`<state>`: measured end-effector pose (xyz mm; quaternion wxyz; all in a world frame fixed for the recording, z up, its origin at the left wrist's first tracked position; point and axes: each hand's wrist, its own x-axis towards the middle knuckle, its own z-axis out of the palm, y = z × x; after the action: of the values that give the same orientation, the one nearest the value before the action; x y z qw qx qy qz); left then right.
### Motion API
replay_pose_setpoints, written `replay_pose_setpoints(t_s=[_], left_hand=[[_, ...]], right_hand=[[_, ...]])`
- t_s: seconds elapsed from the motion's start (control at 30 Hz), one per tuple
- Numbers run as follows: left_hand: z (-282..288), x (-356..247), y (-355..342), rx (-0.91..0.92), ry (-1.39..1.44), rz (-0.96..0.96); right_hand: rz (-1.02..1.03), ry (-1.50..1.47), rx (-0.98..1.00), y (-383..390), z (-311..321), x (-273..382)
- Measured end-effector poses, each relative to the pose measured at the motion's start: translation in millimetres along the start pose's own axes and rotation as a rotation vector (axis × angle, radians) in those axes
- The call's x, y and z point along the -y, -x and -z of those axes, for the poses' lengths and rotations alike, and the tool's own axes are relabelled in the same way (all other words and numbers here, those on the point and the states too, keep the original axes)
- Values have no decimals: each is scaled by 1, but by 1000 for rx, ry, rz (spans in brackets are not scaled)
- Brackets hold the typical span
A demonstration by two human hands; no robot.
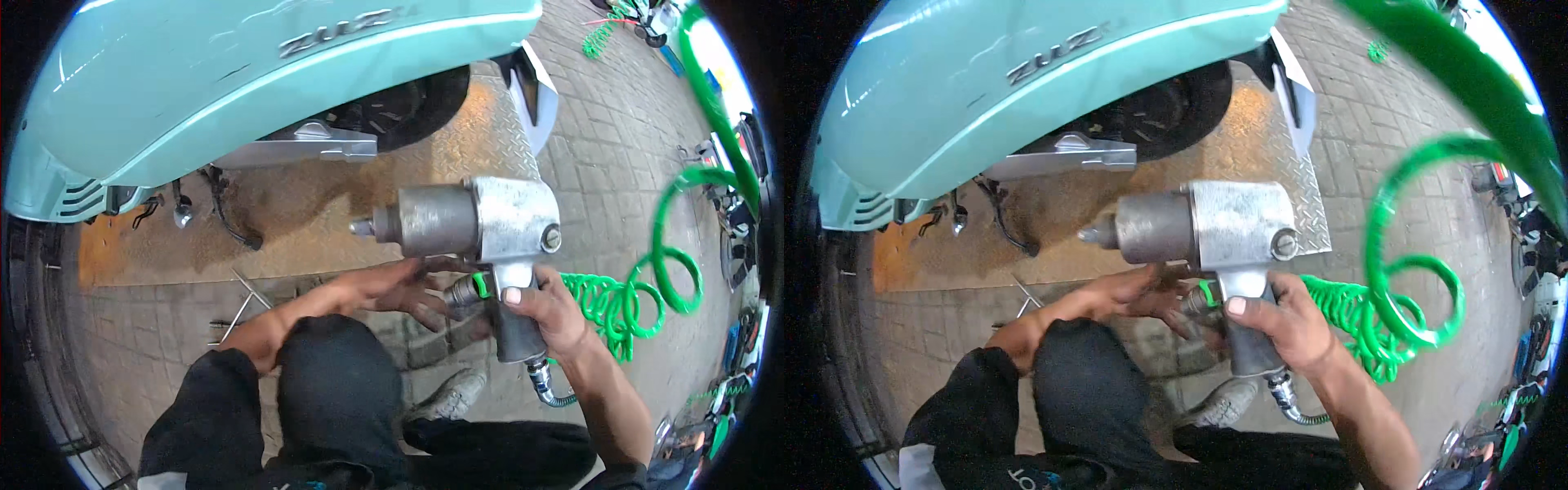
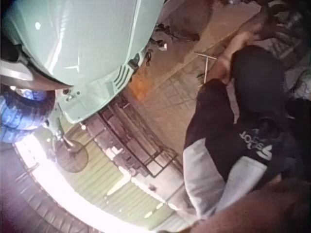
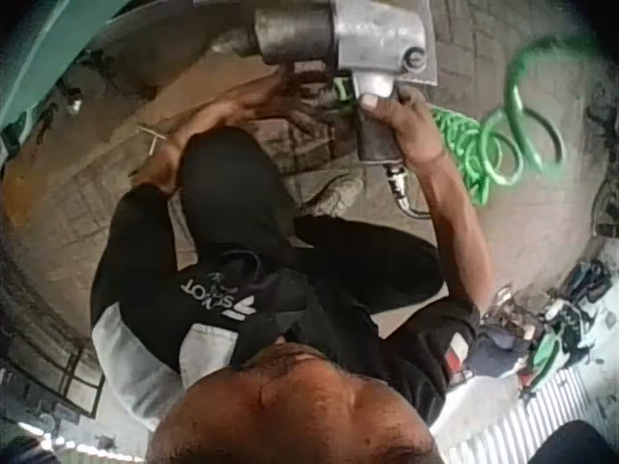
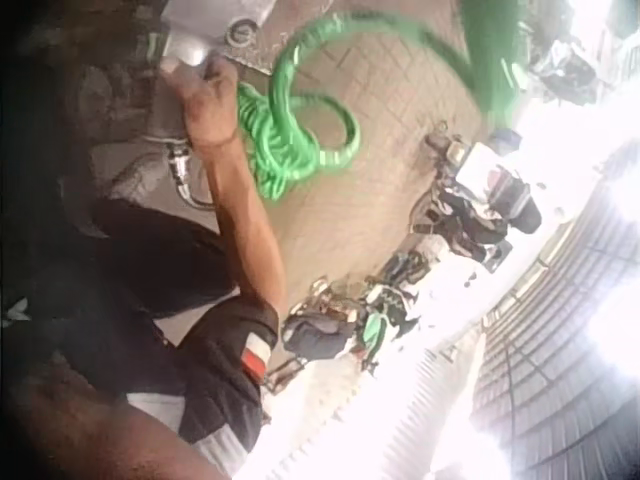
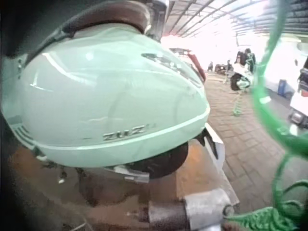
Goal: The person uses a pneumatic impact wrench to loosen fasteners on a scooter wheel, then uses a screwdriver and a T-handle socket wrench to remove further components from the rear wheel assembly.
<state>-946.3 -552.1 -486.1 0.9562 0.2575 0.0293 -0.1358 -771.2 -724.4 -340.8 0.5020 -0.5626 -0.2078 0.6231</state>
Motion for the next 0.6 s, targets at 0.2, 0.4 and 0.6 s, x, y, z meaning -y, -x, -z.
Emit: replay_pose_setpoints(t_s=[0.2,0.4,0.6], left_hand=[[76,28,-21,-410,-406,6],[122,119,2,-566,-1529,-61],[122,132,-6,-396,-1812,-197]], right_hand=[[-40,74,-210,-27,6,-58],[-372,220,-400,-46,69,-107],[-538,440,-209,-41,130,-147]])
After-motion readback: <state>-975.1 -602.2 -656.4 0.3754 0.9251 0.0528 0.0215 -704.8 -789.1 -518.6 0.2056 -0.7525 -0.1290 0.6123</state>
